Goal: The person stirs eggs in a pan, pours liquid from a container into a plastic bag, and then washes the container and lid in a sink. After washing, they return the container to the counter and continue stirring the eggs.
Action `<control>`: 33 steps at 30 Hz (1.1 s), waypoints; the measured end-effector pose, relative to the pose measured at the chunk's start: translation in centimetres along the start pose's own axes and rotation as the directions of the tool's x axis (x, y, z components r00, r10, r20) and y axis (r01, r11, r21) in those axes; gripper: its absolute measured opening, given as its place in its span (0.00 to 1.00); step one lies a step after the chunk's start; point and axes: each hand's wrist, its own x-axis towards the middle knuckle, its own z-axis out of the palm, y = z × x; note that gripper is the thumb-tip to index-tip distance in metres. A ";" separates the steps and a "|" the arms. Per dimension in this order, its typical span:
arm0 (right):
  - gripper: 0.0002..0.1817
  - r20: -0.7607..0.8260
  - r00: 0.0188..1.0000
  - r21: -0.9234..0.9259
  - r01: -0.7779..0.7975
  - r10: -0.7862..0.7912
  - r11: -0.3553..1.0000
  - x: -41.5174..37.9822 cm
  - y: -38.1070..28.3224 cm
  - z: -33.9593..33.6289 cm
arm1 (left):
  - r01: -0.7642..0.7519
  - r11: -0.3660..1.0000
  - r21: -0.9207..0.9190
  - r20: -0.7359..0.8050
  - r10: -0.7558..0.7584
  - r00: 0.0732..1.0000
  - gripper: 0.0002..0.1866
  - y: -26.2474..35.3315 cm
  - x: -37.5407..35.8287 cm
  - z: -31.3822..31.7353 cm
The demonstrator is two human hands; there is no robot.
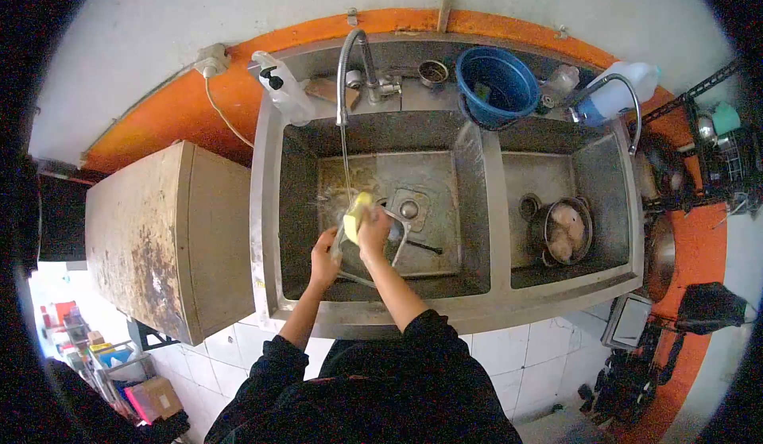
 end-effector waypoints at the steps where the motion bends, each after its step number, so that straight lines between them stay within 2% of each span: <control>1: 0.11 -0.018 0.997 0.142 -0.068 0.071 0.988 0.5 0.3 0.0 | 0.022 1.000 -0.020 0.012 -0.022 1.000 0.15 0.5 -0.3 0.0; 2: 0.11 -0.025 0.989 0.281 -0.131 0.143 0.951 0.9 0.6 -0.1 | 0.046 0.998 -0.040 0.023 -0.045 0.999 0.16 0.9 -0.6 0.0; 3: 0.11 0.012 0.972 0.317 -0.228 0.236 0.921 0.9 1.0 -0.4 | 0.033 0.995 -0.096 -0.007 -0.034 0.999 0.18 0.7 -0.6 0.3; 5: 0.12 0.094 0.908 0.373 -0.413 0.409 0.831 -0.2 -0.1 -0.9 | 0.118 0.980 -0.159 -0.043 -0.126 0.991 0.19 1.6 -0.7 0.3; 6: 0.11 0.169 0.893 0.375 -0.450 0.418 0.810 0.0 1.4 -0.7 | 0.162 0.968 -0.192 -0.058 -0.176 0.983 0.19 2.1 -0.9 0.5; 8: 0.14 0.242 0.830 0.298 -0.557 0.503 0.776 -0.6 -0.7 0.5 | 0.128 0.986 -0.111 -0.006 -0.130 0.992 0.19 1.5 -1.3 1.2; 9: 0.17 0.215 0.848 0.302 -0.530 0.485 0.792 -0.2 0.9 1.4 | 0.107 0.992 -0.068 0.023 -0.106 0.994 0.19 1.2 -1.4 1.3; 10: 0.18 0.306 0.847 0.274 -0.515 0.434 0.812 -0.4 1.5 2.0 | 0.099 0.993 -0.066 0.004 -0.099 0.995 0.19 0.7 -1.4 1.2; 12: 0.14 0.366 0.849 -0.025 -0.401 0.381 0.916 -1.0 2.5 1.7 | 0.067 0.995 -0.075 -0.041 -0.071 0.997 0.19 -0.2 -0.2 1.1; 13: 0.14 0.526 0.774 0.007 -0.417 0.352 0.909 -1.2 3.3 1.0 | 0.185 0.970 -0.158 -0.055 -0.195 0.979 0.20 0.3 0.4 0.6; 14: 0.14 0.557 0.726 -0.035 -0.464 0.403 0.885 -1.6 2.9 0.5 | 0.184 0.964 -0.193 -0.073 -0.202 0.977 0.21 2.5 1.1 -0.2; 16: 0.15 0.615 0.620 -0.121 -0.537 0.488 0.835 -2.2 1.9 0.2 | -0.052 0.999 -0.003 -0.046 0.051 0.998 0.22 1.2 1.3 -0.1; 17: 0.16 0.654 0.586 -0.132 -0.534 0.478 0.835 -1.2 4.0 0.3 | -0.007 1.000 -0.023 -0.051 0.006 0.999 0.22 1.3 1.5 0.1; 19: 0.19 0.599 0.606 -0.073 -0.610 0.523 0.789 -0.3 6.7 1.3 | 0.077 0.995 -0.063 -0.050 -0.080 0.996 0.22 1.7 2.0 0.4; 20: 0.19 0.536 0.672 -0.006 -0.602 0.511 0.798 -1.3 4.6 1.8 | 0.037 0.999 -0.027 -0.021 -0.038 0.999 0.21 2.4 2.7 0.2; 21: 0.19 0.468 0.733 0.059 -0.584 0.494 0.810 -2.4 2.1 2.2 | 0.000 1.000 0.007 0.009 0.000 1.000 0.21 3.5 3.2 -0.5; 22: 0.18 0.606 0.724 -0.039 -0.385 0.328 0.922 -1.5 4.8 1.8 | -0.032 0.999 0.044 0.038 0.030 0.999 0.20 4.0 3.5 -1.0; 23: 0.17 0.741 0.648 -0.093 -0.156 0.173 0.983 0.4 9.9 1.1 | -0.012 0.999 0.031 -0.020 0.013 1.000 0.16 3.4 3.8 -1.2; 24: 0.17 0.856 0.515 -0.098 0.084 0.041 0.992 1.3 12.8 0.6 | 0.039 0.999 -0.010 -0.007 -0.039 0.999 0.14 3.1 4.0 -1.7; 25: 0.19 0.829 0.545 -0.396 0.410 0.128 0.822 0.7 7.9 0.8 | 0.084 0.995 -0.052 0.007 -0.084 0.996 0.13 3.0 4.5 -2.2; 26: 0.20 0.773 0.586 -0.544 0.416 0.243 0.728 0.4 7.8 0.7 | 0.123 0.988 -0.095 0.021 -0.121 0.992 0.12 2.9 4.9 -2.5; 27: 0.20 0.694 0.631 -0.678 0.410 0.347 0.610 -0.5 7.8 0.3 | 0.066 0.991 -0.118 0.020 -0.064 0.998 0.07 1.8 4.8 -2.2; 28: 0.20 0.596 0.675 -0.790 0.396 0.434 0.469 -0.7 7.8 0.1 | 0.065 0.991 -0.121 0.036 -0.061 0.997 0.06 1.8 4.8 -2.1; 29: 0.18 0.623 0.674 -0.652 0.166 0.398 0.739 -1.0 8.0 0.3 | 0.069 0.990 -0.124 0.060 -0.062 0.996 0.06 1.7 4.5 -2.0; 30: 0.17 0.635 0.686 -0.418 -0.081 0.355 0.905 -1.3 8.3 0.9 | 0.072 0.989 -0.130 0.083 -0.061 0.995 0.05 1.7 4.3 -1.7; 31: 0.15 0.632 0.708 -0.119 -0.313 0.315 0.942 -1.8 8.3 1.4 | 0.068 0.994 -0.092 0.075 -0.061 0.995 0.05 1.8 3.7 -1.3; 33: 0.13 0.578 0.783 0.146 -0.378 0.231 0.914 -2.4 7.8 1.5 | 0.056 0.992 -0.114 0.039 -0.052 0.998 0.05 1.3 3.9 -0.9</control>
